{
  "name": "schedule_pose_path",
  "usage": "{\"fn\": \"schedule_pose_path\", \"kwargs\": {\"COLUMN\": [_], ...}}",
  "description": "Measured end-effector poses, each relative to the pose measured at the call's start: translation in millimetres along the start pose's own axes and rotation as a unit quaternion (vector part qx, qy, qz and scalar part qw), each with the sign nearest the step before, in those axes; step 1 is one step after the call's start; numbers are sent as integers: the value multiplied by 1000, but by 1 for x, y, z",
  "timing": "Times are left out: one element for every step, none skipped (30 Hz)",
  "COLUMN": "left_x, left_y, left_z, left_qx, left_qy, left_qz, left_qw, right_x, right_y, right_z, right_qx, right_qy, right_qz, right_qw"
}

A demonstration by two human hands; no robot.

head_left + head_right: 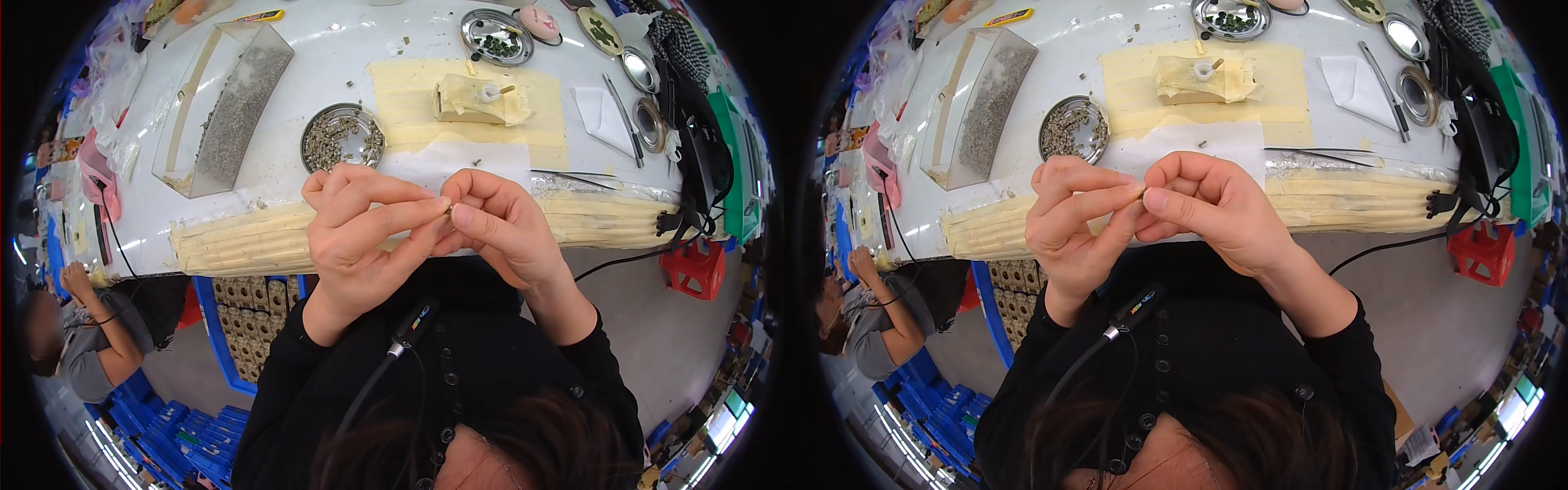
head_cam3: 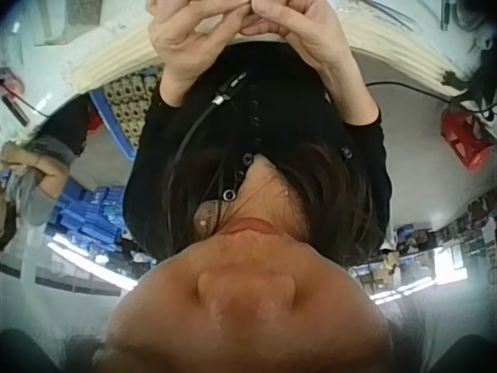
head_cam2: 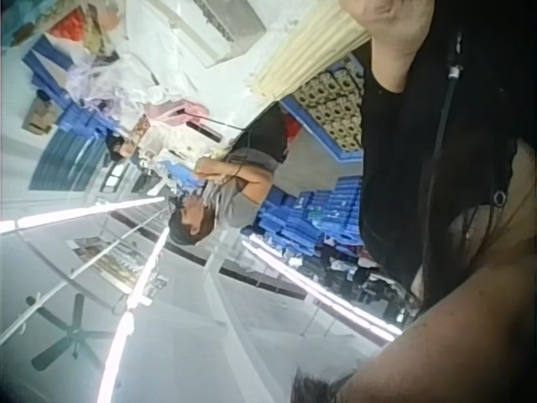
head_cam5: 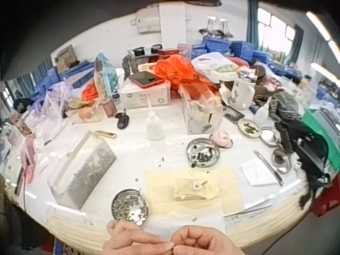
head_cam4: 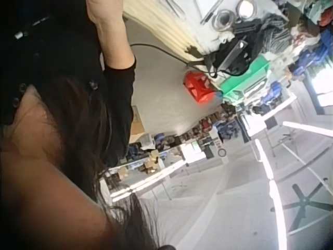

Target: Assembling small metal and plastic components manually at an industrial workbench.

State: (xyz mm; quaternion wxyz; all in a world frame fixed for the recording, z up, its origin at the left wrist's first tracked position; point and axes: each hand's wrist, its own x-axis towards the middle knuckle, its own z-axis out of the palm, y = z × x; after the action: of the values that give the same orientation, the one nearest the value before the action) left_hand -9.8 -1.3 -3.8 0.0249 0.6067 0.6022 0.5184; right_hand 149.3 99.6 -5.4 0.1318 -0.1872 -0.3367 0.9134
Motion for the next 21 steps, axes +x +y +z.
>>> {"fn": "schedule_pose_path", "kwargs": {"left_x": [0,0,0,0,-1,-2,-2,-3,-3,-3,-3,-2,-2,-2,-2,-2,-3,-3,-3,-4,-4], "left_y": [0,1,1,2,2,2,2,2,2,2,2,1,0,1,2,3,4,4,5,5,5], "left_z": [0,-1,-2,-2,-2,-1,0,0,0,0,0,0,0,0,1,2,3,4,5,5,5], "left_qx": [6,15,25,35,39,44,48,51,54,56,45,34,23,37,50,63,71,80,89,88,87], "left_qy": [-3,-3,-3,-3,-1,1,2,4,5,7,6,5,5,8,11,14,14,15,15,17,18], "left_qz": [2,5,8,11,9,7,5,6,6,7,5,2,0,-3,-5,-8,-8,-8,-8,-7,-6], "left_qw": [1000,1000,1000,999,999,999,999,999,999,998,999,999,1000,999,999,998,997,997,996,996,996], "right_x": [0,0,0,0,0,0,0,0,0,0,-1,-1,-2,-2,-2,-2,-3,-4,-4,-4,-4], "right_y": [0,-1,-1,2,6,8,8,8,8,6,4,3,3,4,4,6,9,11,12,13,14], "right_z": [-1,-1,-2,-1,0,1,0,0,0,1,2,3,4,4,5,7,10,11,10,9,8], "right_qx": [-4,-8,-13,-22,-32,-42,-46,-49,-53,-42,-31,-20,-35,-49,-63,-104,-145,-185,-192,-198,-205], "right_qy": [-5,-10,-15,-11,-7,-4,-3,-1,1,5,9,13,18,23,28,44,60,76,76,75,74], "right_qz": [0,1,1,-28,-57,-85,-86,-86,-86,-73,-60,-46,-59,-72,-85,-116,-147,-178,-184,-191,-197], "right_qw": [1000,1000,1000,999,998,995,995,995,995,996,998,999,997,996,994,987,977,963,961,958,956]}}
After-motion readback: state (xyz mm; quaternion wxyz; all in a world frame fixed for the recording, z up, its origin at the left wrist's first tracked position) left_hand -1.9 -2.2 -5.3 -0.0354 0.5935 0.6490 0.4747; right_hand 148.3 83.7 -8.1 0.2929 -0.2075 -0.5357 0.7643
